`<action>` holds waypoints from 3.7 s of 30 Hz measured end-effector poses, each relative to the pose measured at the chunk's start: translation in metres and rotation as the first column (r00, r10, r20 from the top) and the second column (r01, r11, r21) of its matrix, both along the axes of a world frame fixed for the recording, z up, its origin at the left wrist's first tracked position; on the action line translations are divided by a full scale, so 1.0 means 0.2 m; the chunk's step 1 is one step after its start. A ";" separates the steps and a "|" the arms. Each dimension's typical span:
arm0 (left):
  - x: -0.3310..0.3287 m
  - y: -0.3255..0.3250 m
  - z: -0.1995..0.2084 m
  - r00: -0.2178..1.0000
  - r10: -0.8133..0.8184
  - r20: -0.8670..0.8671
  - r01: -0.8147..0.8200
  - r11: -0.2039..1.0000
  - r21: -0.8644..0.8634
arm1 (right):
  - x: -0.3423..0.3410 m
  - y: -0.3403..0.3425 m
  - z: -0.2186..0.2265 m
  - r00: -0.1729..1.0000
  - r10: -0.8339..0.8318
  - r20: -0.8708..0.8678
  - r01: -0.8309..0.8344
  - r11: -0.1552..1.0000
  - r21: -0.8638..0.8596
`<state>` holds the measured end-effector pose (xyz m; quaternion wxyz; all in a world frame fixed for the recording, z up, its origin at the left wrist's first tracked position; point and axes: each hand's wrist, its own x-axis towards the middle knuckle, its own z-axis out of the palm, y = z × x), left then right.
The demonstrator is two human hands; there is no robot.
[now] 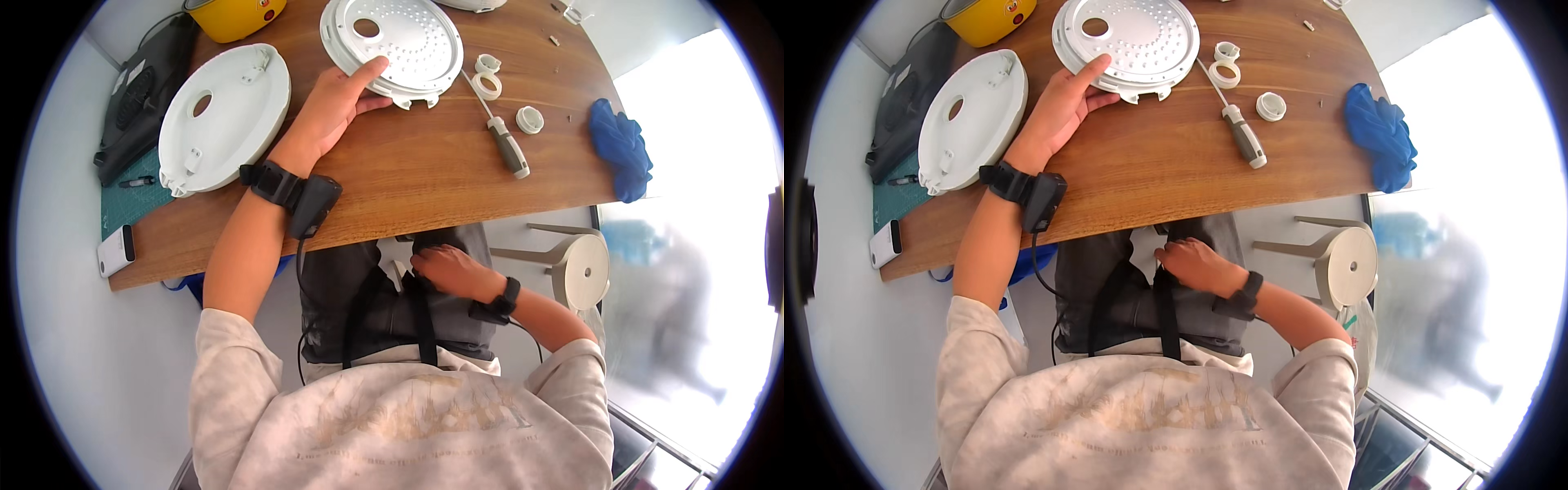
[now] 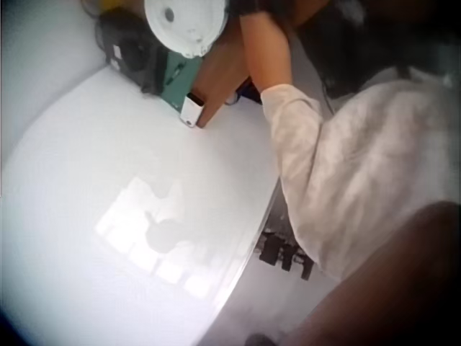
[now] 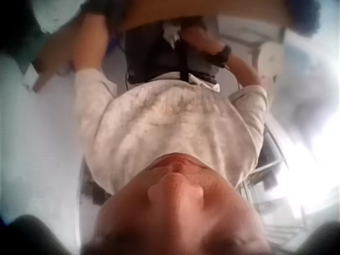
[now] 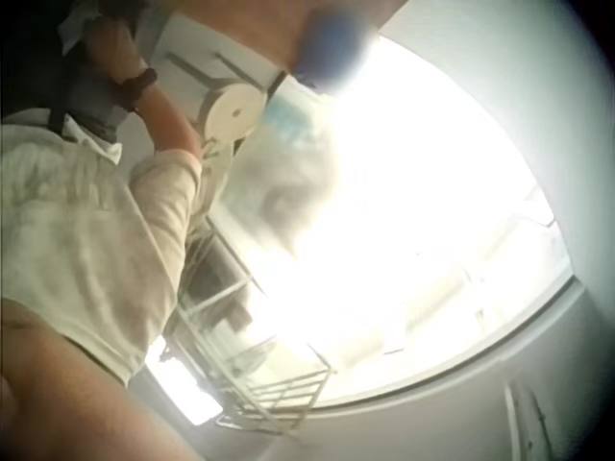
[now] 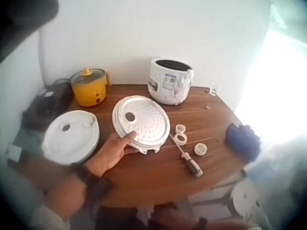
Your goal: The person disassembles a white rice cooker on a wooden table. They use a screwdriver to remove screws from the lid and body, then detach the lid, inner ring, and other components, placing them on the table.
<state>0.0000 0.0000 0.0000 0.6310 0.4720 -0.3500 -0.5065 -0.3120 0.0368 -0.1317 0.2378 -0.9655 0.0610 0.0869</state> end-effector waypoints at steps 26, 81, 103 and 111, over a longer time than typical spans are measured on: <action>0.01 0.04 0.12 0.990 0.111 -0.089 -0.115 0.993 -0.040 | 0.49 -0.62 0.81 0.826 -0.368 0.427 0.484 0.851 -0.203; -0.03 0.16 0.21 0.818 -0.533 -0.216 0.481 0.840 -0.253 | -0.12 -0.47 1.16 0.335 -0.934 0.124 0.389 0.257 0.885; -0.11 0.25 0.20 0.868 -0.494 -0.047 0.486 0.829 0.277 | -0.01 -0.40 0.91 0.549 -0.831 -0.090 0.636 0.345 0.690; -0.10 0.28 0.08 0.919 -0.395 -0.022 0.390 0.896 0.214 | 0.05 -0.42 0.90 0.539 -0.841 0.051 0.671 0.464 0.578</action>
